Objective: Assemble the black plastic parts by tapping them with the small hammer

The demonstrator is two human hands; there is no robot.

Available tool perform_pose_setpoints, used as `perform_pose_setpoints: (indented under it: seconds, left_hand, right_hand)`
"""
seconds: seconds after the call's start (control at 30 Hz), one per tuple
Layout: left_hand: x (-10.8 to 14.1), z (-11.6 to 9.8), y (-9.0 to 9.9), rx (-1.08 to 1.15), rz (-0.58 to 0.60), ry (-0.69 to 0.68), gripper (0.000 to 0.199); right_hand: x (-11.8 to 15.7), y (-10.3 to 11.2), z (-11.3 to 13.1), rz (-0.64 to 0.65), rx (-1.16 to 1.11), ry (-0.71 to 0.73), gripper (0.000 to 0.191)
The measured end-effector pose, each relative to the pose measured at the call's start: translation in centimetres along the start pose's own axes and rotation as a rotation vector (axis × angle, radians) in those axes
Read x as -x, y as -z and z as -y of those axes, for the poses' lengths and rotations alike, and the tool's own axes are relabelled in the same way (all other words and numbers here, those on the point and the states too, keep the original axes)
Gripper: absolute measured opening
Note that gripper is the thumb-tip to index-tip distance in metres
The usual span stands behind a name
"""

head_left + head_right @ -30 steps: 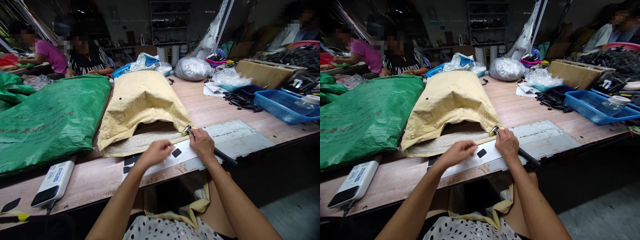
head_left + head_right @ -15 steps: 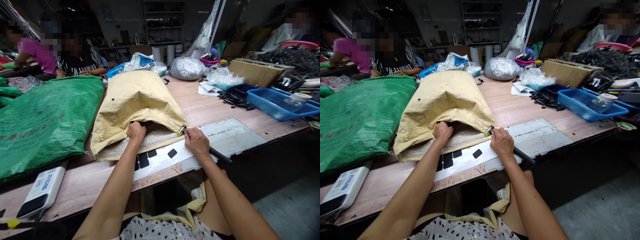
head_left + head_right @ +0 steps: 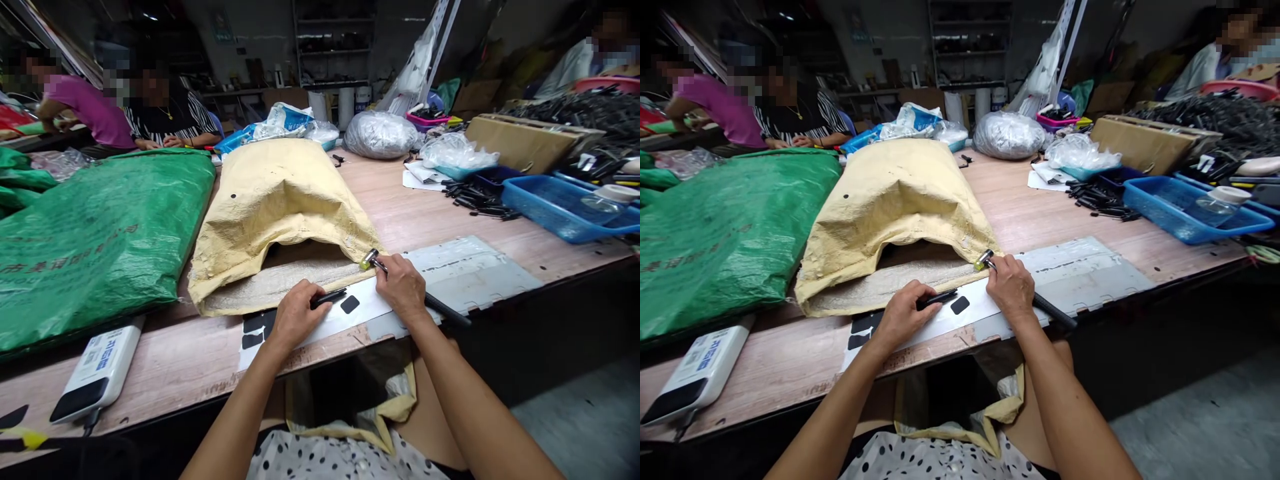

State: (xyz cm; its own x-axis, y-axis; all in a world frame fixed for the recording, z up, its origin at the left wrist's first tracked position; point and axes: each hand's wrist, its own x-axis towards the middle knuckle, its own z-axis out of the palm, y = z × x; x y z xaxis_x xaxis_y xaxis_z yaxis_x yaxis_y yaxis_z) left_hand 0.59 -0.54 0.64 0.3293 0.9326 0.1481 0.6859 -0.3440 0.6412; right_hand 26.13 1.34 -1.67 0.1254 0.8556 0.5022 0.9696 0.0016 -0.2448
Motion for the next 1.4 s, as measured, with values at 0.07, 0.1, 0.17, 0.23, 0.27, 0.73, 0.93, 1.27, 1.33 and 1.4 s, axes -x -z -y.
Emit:
perform_pose_setpoints:
  seconds: [0.07, 0.1, 0.17, 0.23, 0.27, 0.73, 0.93, 1.27, 1.33, 1.4]
  left_hand:
    - [0.0, 0.5, -0.4, 0.046, -0.036, -0.016, 0.012]
    - [0.0, 0.7, -0.5, 0.068, -0.047, -0.022, 0.013]
    - [0.0, 0.9, -0.5, 0.097, -0.061, -0.021, 0.014]
    - [0.0, 0.9, -0.5, 0.119, -0.071, -0.005, 0.014]
    - [0.1, 0.9, -0.5, 0.131, -0.074, 0.003, 0.014]
    - [0.2, 0.7, -0.6, 0.201, -0.097, 0.004, 0.009]
    - [0.1, 0.7, -0.7, 0.206, -0.114, 0.003, 0.01]
    - [0.0, 0.8, -0.8, 0.141, -0.103, 0.013, 0.012]
    - [0.0, 0.7, -0.7, 0.124, -0.098, 0.018, 0.012]
    - [0.0, 0.5, -0.6, 0.117, -0.085, 0.023, 0.012]
  right_hand:
    - [0.0, -0.1, -0.2, -0.003, -0.009, 0.005, 0.023]
    - [-0.1, 0.0, -0.3, -0.005, -0.02, 0.007, 0.024]
    - [-0.1, 0.2, -0.4, -0.014, -0.052, 0.02, 0.026]
    - [-0.1, 0.9, -0.2, -0.039, -0.096, 0.042, 0.027]
    - [0.0, 1.4, 0.1, -0.06, -0.134, 0.055, 0.027]
    - [4.5, 5.2, 8.1, 0.148, -0.654, 0.283, 0.029]
    - [4.3, 4.9, 7.5, 0.167, -0.49, 0.304, 0.028]
    - [4.3, 4.2, 6.5, 0.159, -0.499, 0.22, 0.029]
    - [3.9, 4.2, 6.1, 0.108, -0.491, 0.195, 0.028]
    - [3.2, 4.3, 5.6, 0.071, -0.462, 0.163, 0.027]
